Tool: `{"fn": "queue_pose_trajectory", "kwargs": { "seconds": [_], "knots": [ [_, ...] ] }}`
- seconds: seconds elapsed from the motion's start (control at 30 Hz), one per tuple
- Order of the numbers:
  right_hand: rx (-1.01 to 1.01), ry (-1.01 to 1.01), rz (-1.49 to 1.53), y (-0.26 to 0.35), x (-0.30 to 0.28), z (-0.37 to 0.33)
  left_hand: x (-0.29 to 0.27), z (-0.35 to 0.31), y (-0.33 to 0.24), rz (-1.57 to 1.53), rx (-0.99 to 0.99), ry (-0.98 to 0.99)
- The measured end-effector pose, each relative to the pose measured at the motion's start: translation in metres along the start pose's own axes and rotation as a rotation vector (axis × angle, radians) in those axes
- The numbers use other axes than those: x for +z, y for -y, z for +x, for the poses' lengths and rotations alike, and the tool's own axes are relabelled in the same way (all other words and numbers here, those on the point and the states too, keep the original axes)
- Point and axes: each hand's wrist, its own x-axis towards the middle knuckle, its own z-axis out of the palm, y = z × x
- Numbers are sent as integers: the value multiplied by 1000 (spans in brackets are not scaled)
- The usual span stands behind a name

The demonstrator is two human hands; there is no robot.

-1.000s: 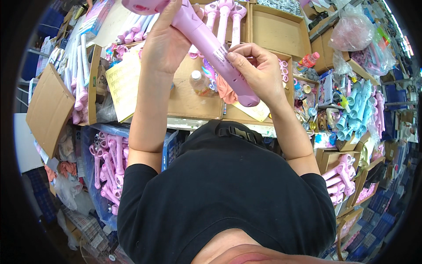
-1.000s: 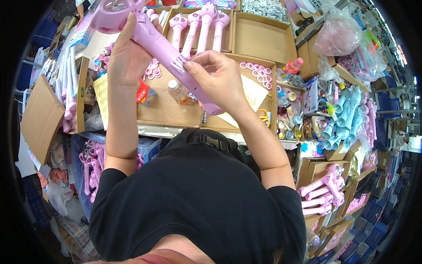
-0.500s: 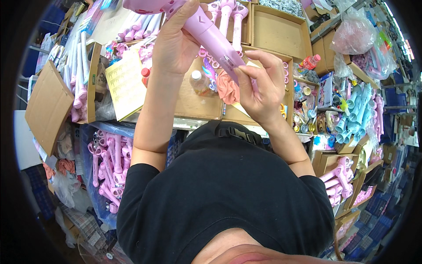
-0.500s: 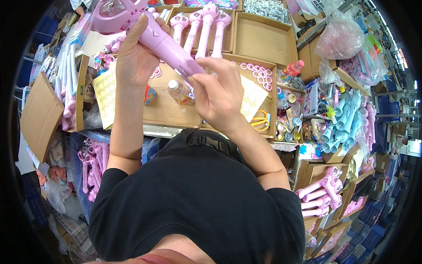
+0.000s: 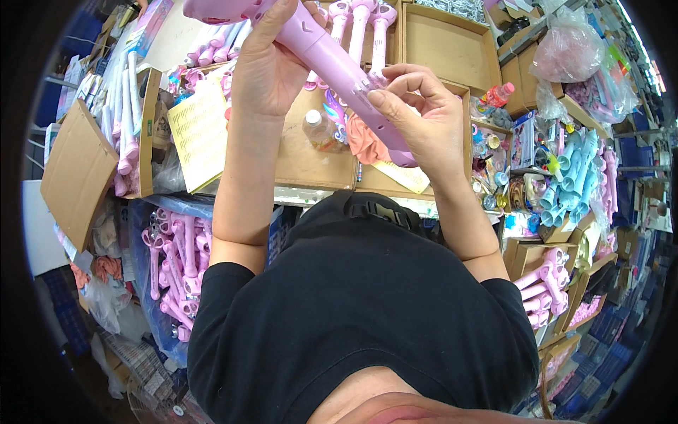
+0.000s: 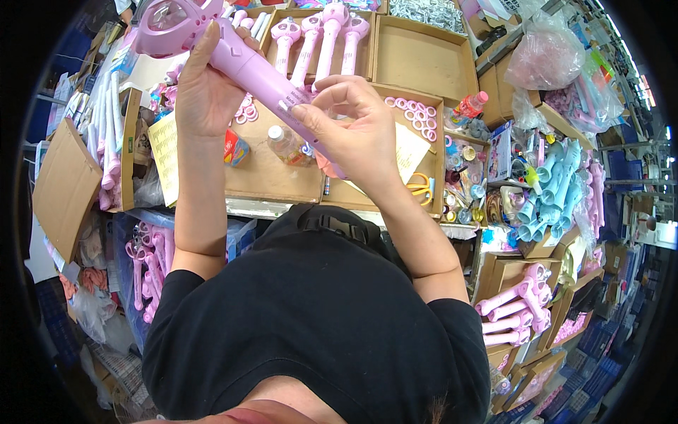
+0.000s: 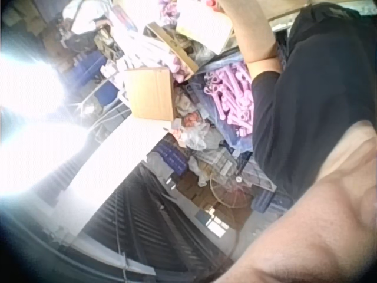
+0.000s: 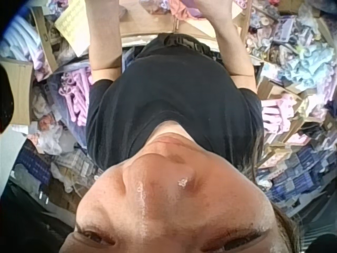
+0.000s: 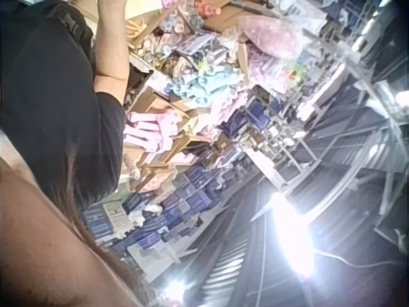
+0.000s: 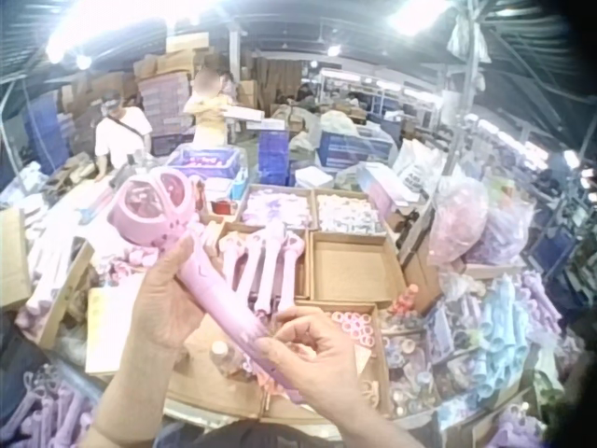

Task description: The person assembles pink plastic magic wands by attaching decorative wings and small rings to the wand heads. They wipe the wand surfaces with a cloth, peel off labels, and place the finished wands into a cardboard box.

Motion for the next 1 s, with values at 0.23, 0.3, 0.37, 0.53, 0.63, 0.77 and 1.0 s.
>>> {"fn": "queue_pose_trajectory", "kwargs": {
  "seconds": [0.23,0.3,0.37,0.53,0.63,0.77,1.0],
  "knots": [
    [47,-45,20,0,8,-2,-1,-1,2,-28,29,3],
    [22,-55,-2,-2,9,-2,-1,-1,2,-36,28,7],
    [42,-60,-30,-4,8,-1,-1,-1,3,-34,39,-1],
    [7,-65,-96,-6,8,0,-1,-1,3,-14,59,-10],
    [10,-68,-69,-6,8,0,-2,-1,3,-11,36,5],
    [26,-72,-32,-5,8,1,-2,-1,3,-18,28,-5],
    [3,-64,-79,-5,8,2,1,-2,3,-31,33,4]
  ]
}}
